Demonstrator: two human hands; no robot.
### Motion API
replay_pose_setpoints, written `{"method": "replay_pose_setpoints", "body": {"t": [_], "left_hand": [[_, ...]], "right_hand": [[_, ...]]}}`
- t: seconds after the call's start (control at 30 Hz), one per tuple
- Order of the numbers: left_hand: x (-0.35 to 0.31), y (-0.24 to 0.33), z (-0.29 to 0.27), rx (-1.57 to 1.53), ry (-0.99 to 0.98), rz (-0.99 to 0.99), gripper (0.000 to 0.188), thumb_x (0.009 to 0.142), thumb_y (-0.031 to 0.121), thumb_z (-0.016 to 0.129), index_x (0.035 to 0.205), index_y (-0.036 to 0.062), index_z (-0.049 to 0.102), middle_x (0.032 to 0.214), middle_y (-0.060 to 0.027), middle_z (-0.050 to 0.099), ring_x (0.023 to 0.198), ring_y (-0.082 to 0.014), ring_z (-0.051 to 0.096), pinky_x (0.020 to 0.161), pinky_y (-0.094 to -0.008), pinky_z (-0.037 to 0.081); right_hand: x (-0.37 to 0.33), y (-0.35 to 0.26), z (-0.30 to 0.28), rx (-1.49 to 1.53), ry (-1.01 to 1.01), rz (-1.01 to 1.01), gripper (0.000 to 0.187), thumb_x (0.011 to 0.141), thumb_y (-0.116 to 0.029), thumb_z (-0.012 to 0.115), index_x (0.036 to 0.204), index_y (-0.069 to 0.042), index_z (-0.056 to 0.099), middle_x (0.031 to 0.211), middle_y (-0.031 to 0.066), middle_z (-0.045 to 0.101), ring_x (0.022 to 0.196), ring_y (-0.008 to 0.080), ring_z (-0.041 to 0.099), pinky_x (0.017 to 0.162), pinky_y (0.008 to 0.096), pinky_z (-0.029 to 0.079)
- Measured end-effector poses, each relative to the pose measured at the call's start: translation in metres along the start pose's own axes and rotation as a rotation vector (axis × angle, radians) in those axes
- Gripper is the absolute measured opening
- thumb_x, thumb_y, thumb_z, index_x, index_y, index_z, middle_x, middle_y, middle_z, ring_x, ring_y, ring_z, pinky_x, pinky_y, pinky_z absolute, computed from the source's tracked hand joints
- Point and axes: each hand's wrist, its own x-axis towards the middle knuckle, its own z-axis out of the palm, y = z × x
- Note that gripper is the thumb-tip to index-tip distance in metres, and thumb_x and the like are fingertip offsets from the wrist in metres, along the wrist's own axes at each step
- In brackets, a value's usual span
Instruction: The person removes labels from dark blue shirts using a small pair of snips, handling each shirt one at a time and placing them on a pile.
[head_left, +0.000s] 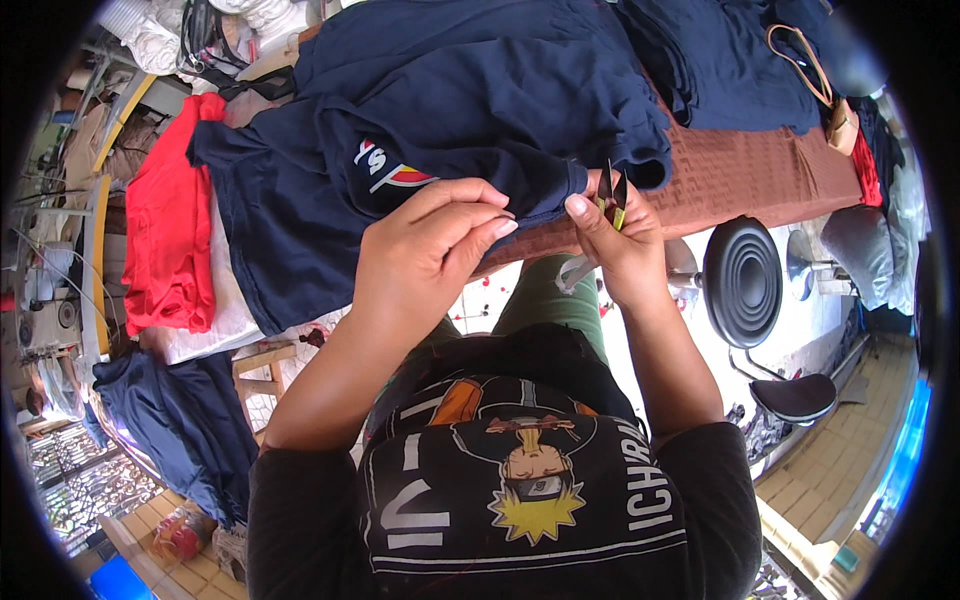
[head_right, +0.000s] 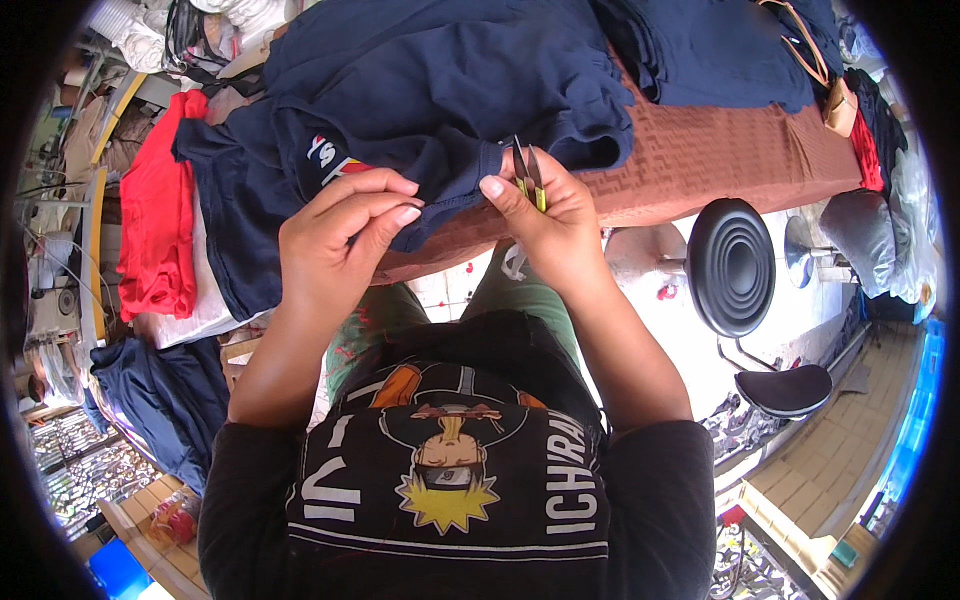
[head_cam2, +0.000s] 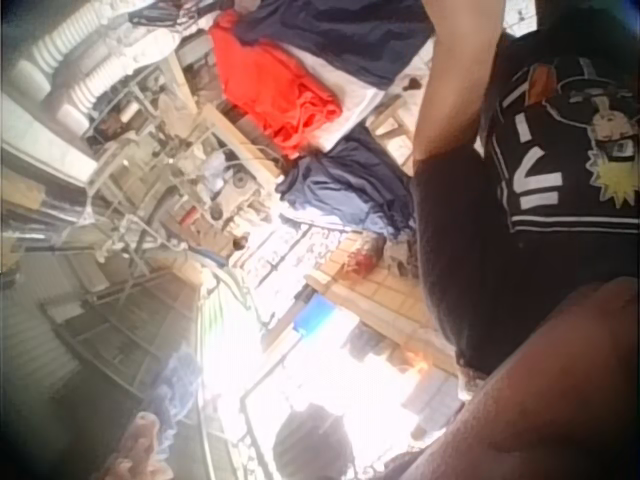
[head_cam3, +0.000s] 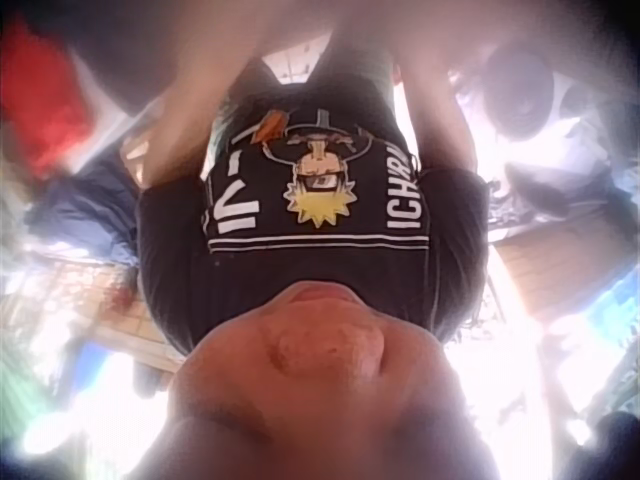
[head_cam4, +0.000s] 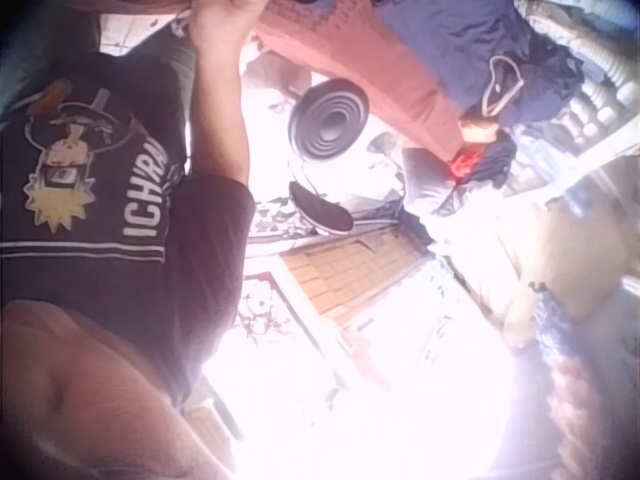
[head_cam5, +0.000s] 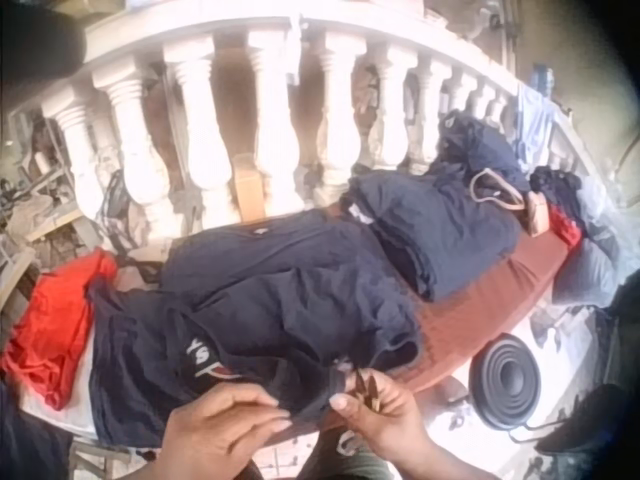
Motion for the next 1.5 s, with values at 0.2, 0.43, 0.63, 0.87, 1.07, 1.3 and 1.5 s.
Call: {"method": "replay_pose_setpoints", "body": {"t": [0.2, 0.43, 0.63, 0.87, 1.07, 1.3, 1.5], "left_hand": [[0.003, -0.004, -0.024, -0.026, -0.210, 0.304, 0.017, 0.081, 0.017, 0.074, 0.072, 0.0044, 0.067, 0.087, -0.0089, 0.067, 0.078, -0.0180, 0.061, 0.063, -0.0264, 0.045], [0.002, -0.012, -0.049, -0.300, 0.033, 0.102, 0.039, 0.098, 0.038, 0.049, 0.085, 0.0045, 0.063, 0.083, -0.0083, 0.066, 0.078, -0.0193, 0.060, 0.068, -0.0297, 0.045], [0.022, 0.012, -0.021, -0.032, -0.253, -0.224, 0.032, 0.098, 0.025, 0.054, 0.123, 0.0076, 0.060, 0.091, -0.0067, 0.068, 0.087, -0.0105, 0.061, 0.081, -0.0289, 0.048], [0.014, 0.002, -0.002, -0.366, -0.079, -0.187, 0.022, 0.093, 0.005, 0.059, 0.114, -0.0004, 0.066, 0.107, -0.0067, 0.069, 0.096, -0.0081, 0.061, 0.082, -0.0228, 0.046], [0.009, 0.006, 0.001, -0.556, 0.008, -0.273, 0.029, 0.088, -0.006, 0.061, 0.115, -0.0003, 0.065, 0.104, -0.0031, 0.065, 0.095, -0.0077, 0.061, 0.081, -0.0202, 0.048], [0.006, 0.006, -0.002, -0.633, -0.047, -0.284, 0.039, 0.086, -0.009, 0.060, 0.124, -0.0014, 0.057, 0.113, -0.0049, 0.063, 0.101, -0.0086, 0.061, 0.088, -0.0208, 0.047], [0.004, 0.005, -0.001, -0.708, -0.064, -0.271, 0.042, 0.088, -0.010, 0.057, 0.128, -0.0018, 0.054, 0.119, -0.0059, 0.060, 0.099, -0.0064, 0.059, 0.085, -0.0198, 0.047]], "right_hand": [[0.006, 0.010, -0.002, -0.038, 0.236, -0.039, 0.007, 0.093, -0.007, 0.063, 0.097, -0.007, 0.058, 0.071, -0.0104, 0.047, 0.062, -0.0021, 0.038, 0.055, 0.0161, 0.032], [0.002, 0.006, -0.011, -0.211, 0.148, -0.183, 0.008, 0.092, -0.007, 0.063, 0.099, -0.004, 0.060, 0.080, -0.0068, 0.053, 0.071, 0.0002, 0.046, 0.066, 0.0162, 0.039], [-0.001, 0.003, -0.001, -0.297, 0.095, -0.323, 0.011, 0.091, -0.004, 0.064, 0.101, -0.001, 0.062, 0.092, -0.0021, 0.061, 0.082, 0.0037, 0.054, 0.075, 0.0185, 0.043], [-0.003, -0.003, -0.001, -0.274, 0.068, -0.260, 0.010, 0.090, -0.003, 0.064, 0.100, 0.000, 0.062, 0.087, -0.0025, 0.060, 0.082, 0.0021, 0.053, 0.074, 0.0178, 0.043], [-0.002, -0.004, -0.008, -0.360, 0.062, -0.122, 0.017, 0.089, -0.006, 0.068, 0.103, -0.001, 0.059, 0.080, -0.0036, 0.056, 0.079, 0.0015, 0.051, 0.071, 0.0178, 0.043], [-0.008, -0.031, 0.006, -0.669, 0.128, -0.318, 0.031, 0.084, -0.008, 0.072, 0.110, -0.001, 0.057, 0.099, 0.0097, 0.058, 0.083, 0.0147, 0.061, 0.072, 0.0248, 0.050], [-0.010, -0.041, 0.011, -0.886, -0.054, -0.568, 0.030, 0.075, -0.004, 0.076, 0.102, -0.001, 0.065, 0.095, 0.0139, 0.062, 0.083, 0.0246, 0.064, 0.066, 0.0306, 0.053]]}}
